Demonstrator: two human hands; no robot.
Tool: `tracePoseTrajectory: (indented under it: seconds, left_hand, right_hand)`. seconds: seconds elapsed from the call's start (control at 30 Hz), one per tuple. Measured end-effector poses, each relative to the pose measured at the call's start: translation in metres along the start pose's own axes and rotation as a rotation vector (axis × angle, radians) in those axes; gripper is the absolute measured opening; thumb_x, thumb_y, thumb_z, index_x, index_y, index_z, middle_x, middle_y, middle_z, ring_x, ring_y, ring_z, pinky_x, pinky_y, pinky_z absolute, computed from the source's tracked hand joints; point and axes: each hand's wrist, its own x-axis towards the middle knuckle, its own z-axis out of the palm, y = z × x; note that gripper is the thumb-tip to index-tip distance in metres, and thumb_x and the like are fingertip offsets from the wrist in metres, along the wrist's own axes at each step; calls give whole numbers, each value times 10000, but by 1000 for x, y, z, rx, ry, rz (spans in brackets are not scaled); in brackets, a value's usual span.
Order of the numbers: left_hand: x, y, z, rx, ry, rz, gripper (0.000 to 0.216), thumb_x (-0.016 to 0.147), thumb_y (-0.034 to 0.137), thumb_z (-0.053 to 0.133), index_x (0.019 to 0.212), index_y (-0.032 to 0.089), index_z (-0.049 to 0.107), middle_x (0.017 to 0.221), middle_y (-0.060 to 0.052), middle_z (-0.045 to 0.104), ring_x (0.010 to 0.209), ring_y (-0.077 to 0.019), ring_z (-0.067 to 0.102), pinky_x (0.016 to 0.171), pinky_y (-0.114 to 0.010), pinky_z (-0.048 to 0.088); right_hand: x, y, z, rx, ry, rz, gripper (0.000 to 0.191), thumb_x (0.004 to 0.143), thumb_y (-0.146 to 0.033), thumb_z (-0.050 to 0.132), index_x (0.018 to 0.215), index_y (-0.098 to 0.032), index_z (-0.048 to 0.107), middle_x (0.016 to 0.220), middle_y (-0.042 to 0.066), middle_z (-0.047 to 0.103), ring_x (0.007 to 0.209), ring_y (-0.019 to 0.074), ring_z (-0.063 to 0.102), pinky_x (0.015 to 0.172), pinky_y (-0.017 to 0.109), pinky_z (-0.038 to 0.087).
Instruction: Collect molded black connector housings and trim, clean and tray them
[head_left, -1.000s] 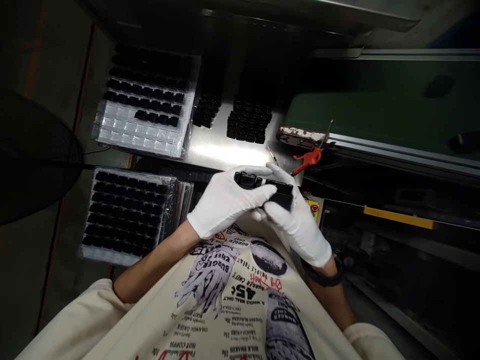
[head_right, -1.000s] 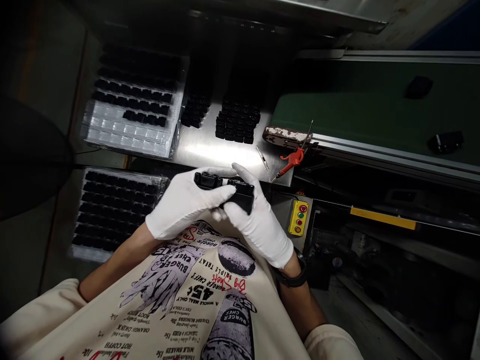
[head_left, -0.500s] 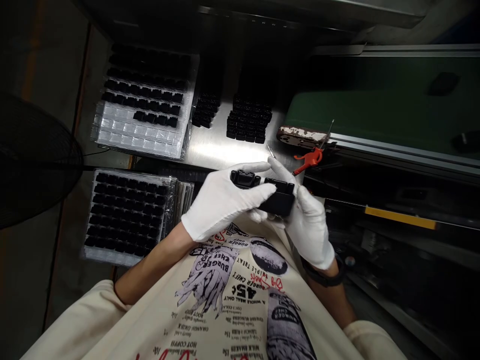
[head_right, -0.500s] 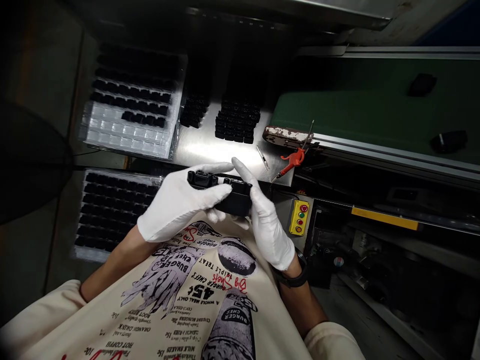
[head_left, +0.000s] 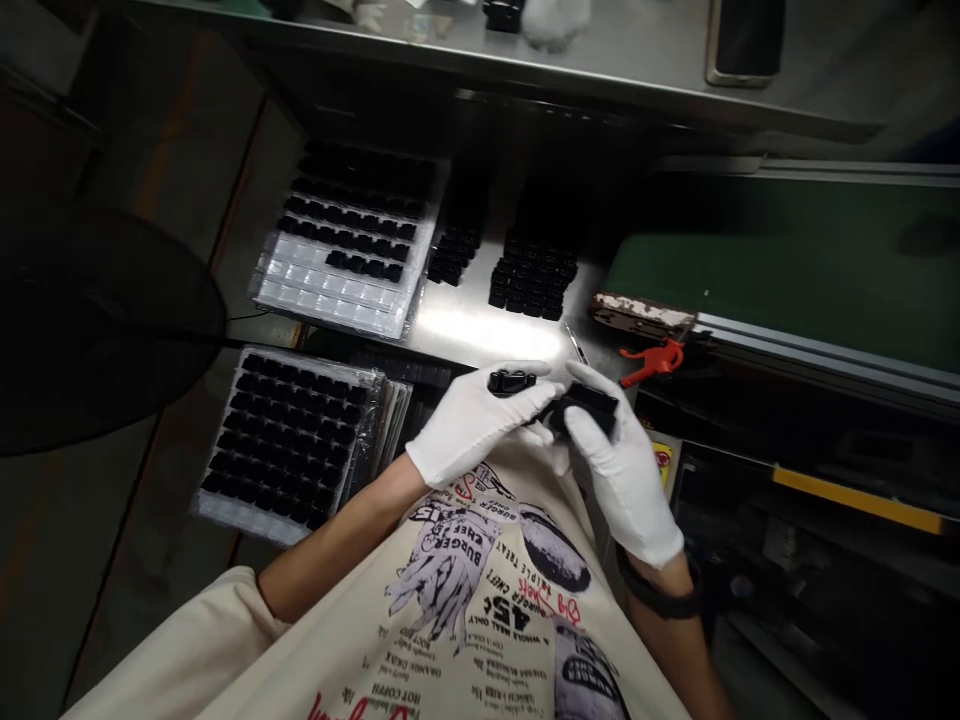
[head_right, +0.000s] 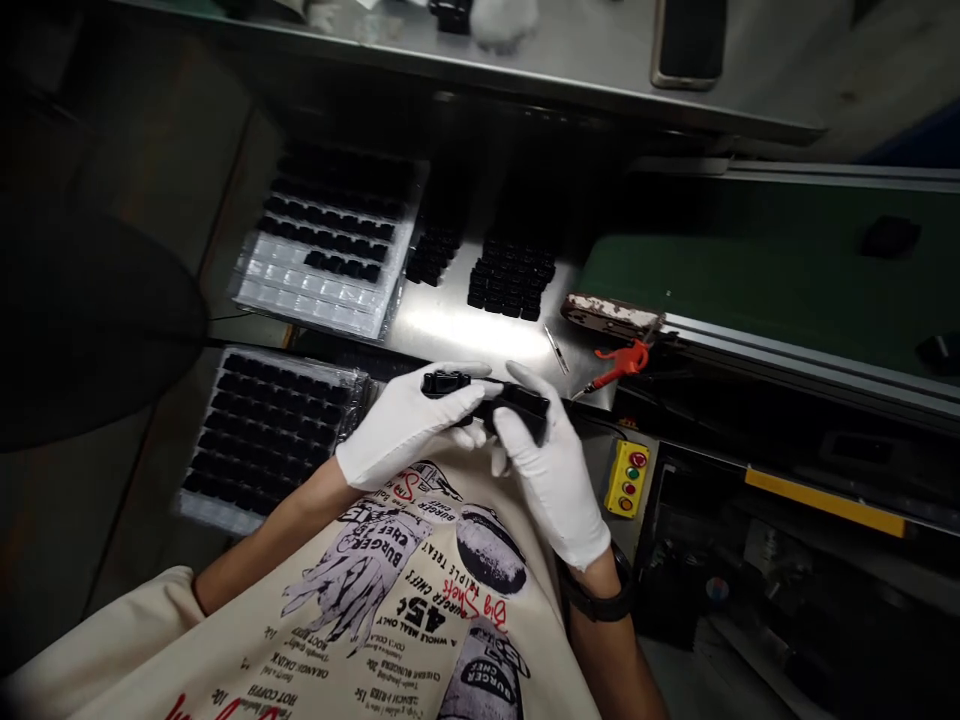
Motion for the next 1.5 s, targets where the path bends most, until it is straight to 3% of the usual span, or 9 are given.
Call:
tracePoseTrajectory:
  seconds: [0.17,0.4,0.53,0.63,0.8,1.03,1.27,1.37,1.5]
  left_hand:
    - [-22,-4,-69,-169,111,78,443,973,389,874,1302,120,751,1177,-145,835,750,-150,803,721,-270,681]
    - [-105,-12,-167,-560,218,268,331,936,175,874,1251,113,794,1220,-140,809,1090,-223,805,1031,-329,656]
    - [-143,-34,-210,-918,243,356,279,1089,234,632,1248,91,812,1243,-174,786,1080,-232,788,949,-345,680]
    - [-166,-56,-232,-941,267,452,291,1085,229,636,1285,97,801,1223,-158,772,1032,-212,773,896,-311,669]
    - [-183,-67,-251,-929,266,438,336,1066,325,690,1315,118,784,1219,-147,764,1067,-216,753,865,-293,658]
    - [-181,-38,-264,-1020,47,192,515,1165,414,380,1215,73,763,1163,-221,776,895,-232,769,781,-330,659]
    - [-175,-29,-259,-924,-107,36,476,1100,549,558,1219,141,771,1197,-173,759,1054,-265,763,908,-387,651]
    - [-174,-27,-254,-696,-96,86,394,1039,484,718,1261,168,793,1213,-138,775,1139,-258,751,1055,-412,614]
    - [-175,-25,-253,-508,-121,119,371,1021,361,758,1355,198,767,1266,-128,781,1183,-263,750,1135,-464,577]
  right_hand:
    - [39,26,23,-60,-17,9,389,1018,-540,799,1214,-226,681,1183,92,789,687,128,683,622,282,578]
    - [120,112,110,-295,-372,364,631,829,-692,921,1073,-152,703,1013,135,812,687,178,735,576,263,546]
    - [112,127,183,-281,-567,475,575,970,-711,779,1004,-138,759,898,115,791,731,181,735,644,262,575]
    - [86,115,229,-175,-682,493,469,1021,-626,758,1146,-175,787,978,90,801,763,171,734,670,255,583]
    - [53,93,271,-12,-691,489,371,981,-574,804,1124,-234,765,922,27,778,566,101,591,511,214,475]
    - [16,71,277,64,-609,421,322,1029,-539,661,1061,-235,765,561,-43,537,457,115,447,538,250,464]
    - [-21,55,271,196,-371,425,156,959,-429,745,976,-273,741,888,7,711,626,137,571,630,288,542]
    - [-31,58,263,212,-344,337,121,978,-376,740,1054,-282,749,877,-22,677,527,90,474,536,261,447]
    - [-42,64,258,201,-282,273,251,1041,-512,688,1120,-282,749,849,-27,641,451,61,359,447,260,286]
